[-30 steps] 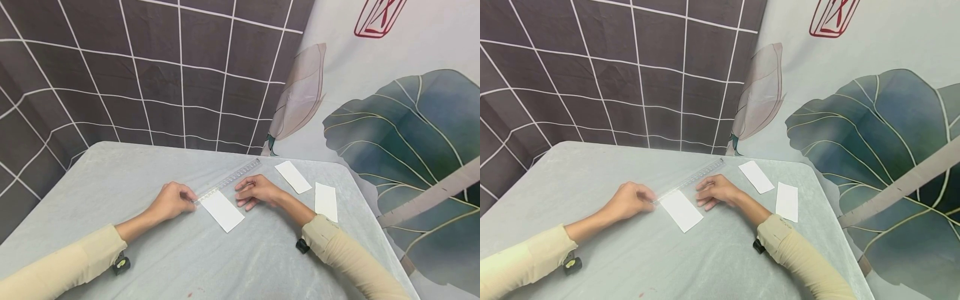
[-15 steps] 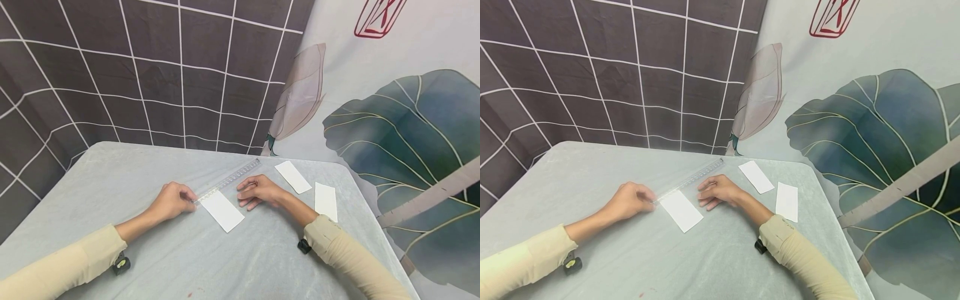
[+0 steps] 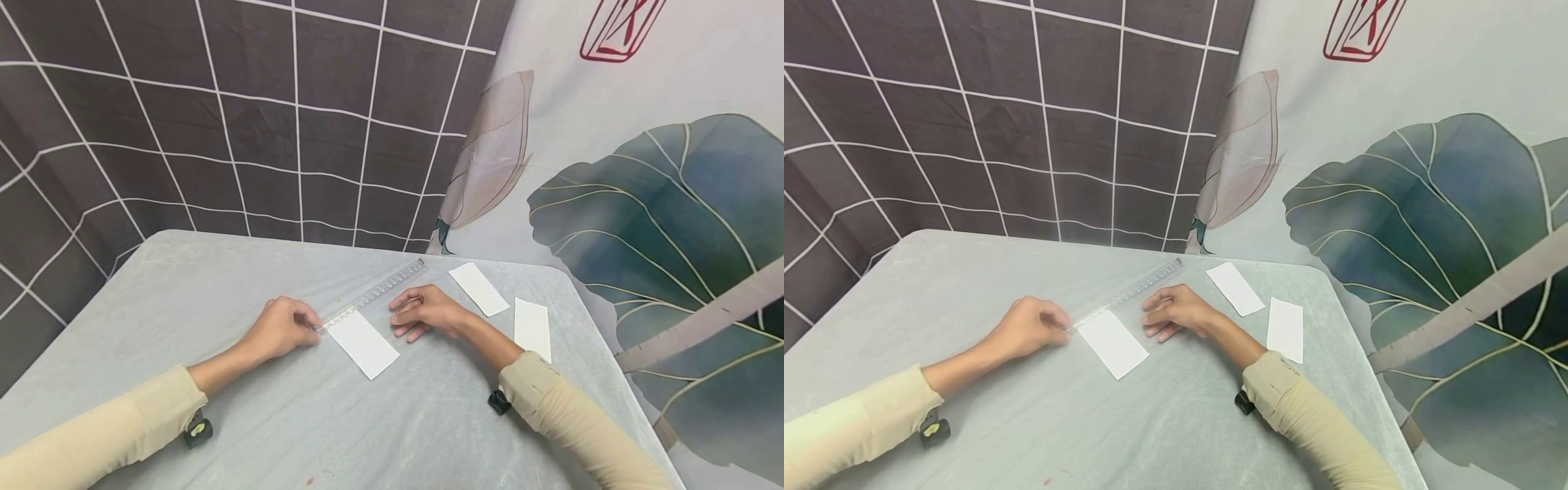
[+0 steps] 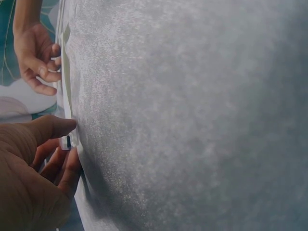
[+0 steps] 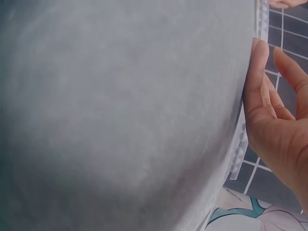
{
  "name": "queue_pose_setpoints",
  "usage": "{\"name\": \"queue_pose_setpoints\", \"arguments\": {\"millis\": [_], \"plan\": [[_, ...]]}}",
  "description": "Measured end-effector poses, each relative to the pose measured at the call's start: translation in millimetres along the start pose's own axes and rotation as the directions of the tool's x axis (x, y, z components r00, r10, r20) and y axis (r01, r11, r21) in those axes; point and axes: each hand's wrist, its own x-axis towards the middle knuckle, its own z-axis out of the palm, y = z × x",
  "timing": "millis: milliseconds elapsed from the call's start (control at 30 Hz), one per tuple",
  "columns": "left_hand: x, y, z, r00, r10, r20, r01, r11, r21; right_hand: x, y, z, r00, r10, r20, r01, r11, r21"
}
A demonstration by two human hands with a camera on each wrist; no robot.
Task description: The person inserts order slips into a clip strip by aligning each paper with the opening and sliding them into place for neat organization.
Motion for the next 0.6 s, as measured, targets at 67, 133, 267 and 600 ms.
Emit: {"name": "queue_pose_setpoints", "arguments": {"millis": [67,133,267,600], "plan": [[-0.1,0.3,-0.4,1.000,0.001,-0.001,-0.001,1.000,0.003,-0.1,0.1,-0.7,1.000,-0.005,0.001,0.005,1.000,-0.004],[-0.5,1.0,-0.8,1.000,0.002,0.000,-0.002,1.000,0.005,0.1,0.2,-1.6,1.000,-0.001,-0.002,0.001,1.000,-0.004],[-1.6,2.4,-1.3,1.000,0.002,0.002,-0.002,1.000,0.003,-0.1,0.6,-2.8,1.000,-0.002,-0.006,0.002,1.000,-0.008],[-0.8,1.2,-1.1,1.000,-0.003,0.002,0.003,1.000,-0.002,-0.6,1.9,-7.4,1.000,-0.002,-0.007,0.002,1.000,-0.014]]}}
